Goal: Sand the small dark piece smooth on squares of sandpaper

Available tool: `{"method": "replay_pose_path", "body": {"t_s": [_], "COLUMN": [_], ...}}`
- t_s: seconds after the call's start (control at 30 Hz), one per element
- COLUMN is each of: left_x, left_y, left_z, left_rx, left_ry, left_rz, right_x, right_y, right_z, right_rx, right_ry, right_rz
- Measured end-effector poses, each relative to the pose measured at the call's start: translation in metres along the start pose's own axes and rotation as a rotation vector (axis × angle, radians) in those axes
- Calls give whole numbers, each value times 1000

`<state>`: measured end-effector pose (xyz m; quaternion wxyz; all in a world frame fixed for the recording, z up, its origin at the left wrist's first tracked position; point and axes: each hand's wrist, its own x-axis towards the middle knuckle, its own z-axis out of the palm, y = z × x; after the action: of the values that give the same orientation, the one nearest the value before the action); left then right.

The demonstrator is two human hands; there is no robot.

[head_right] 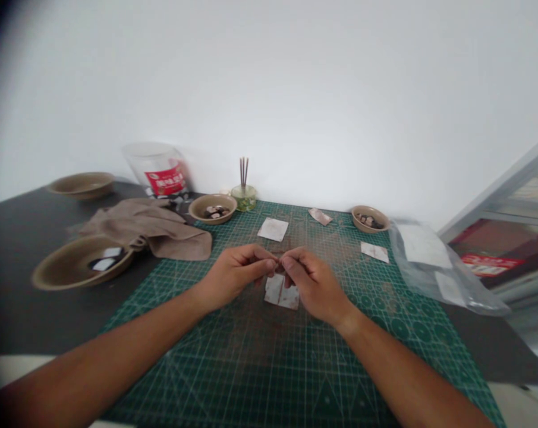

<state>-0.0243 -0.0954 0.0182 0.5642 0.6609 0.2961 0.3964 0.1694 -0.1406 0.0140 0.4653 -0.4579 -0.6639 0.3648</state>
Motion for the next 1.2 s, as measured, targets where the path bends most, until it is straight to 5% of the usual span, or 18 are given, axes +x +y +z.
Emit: {"method": "replay_pose_path", "body": {"t_s": [0.23, 0.77, 1.2], "left_x": [0, 2, 3], "left_y": [-5, -9, -10], "left_z": [2, 0, -1], "left_rx": [-142, -469, -675], "left_ry": [-31, -64, -199], "left_rz": [47, -116, -98], "right_x": [-1, -2, -3], "right_y": [0, 2, 5], "right_z": [0, 2, 1], "right_rx": [13, -33, -182], "right_ry": [-74, 53, 82], "right_rz": [38, -78, -140]}}
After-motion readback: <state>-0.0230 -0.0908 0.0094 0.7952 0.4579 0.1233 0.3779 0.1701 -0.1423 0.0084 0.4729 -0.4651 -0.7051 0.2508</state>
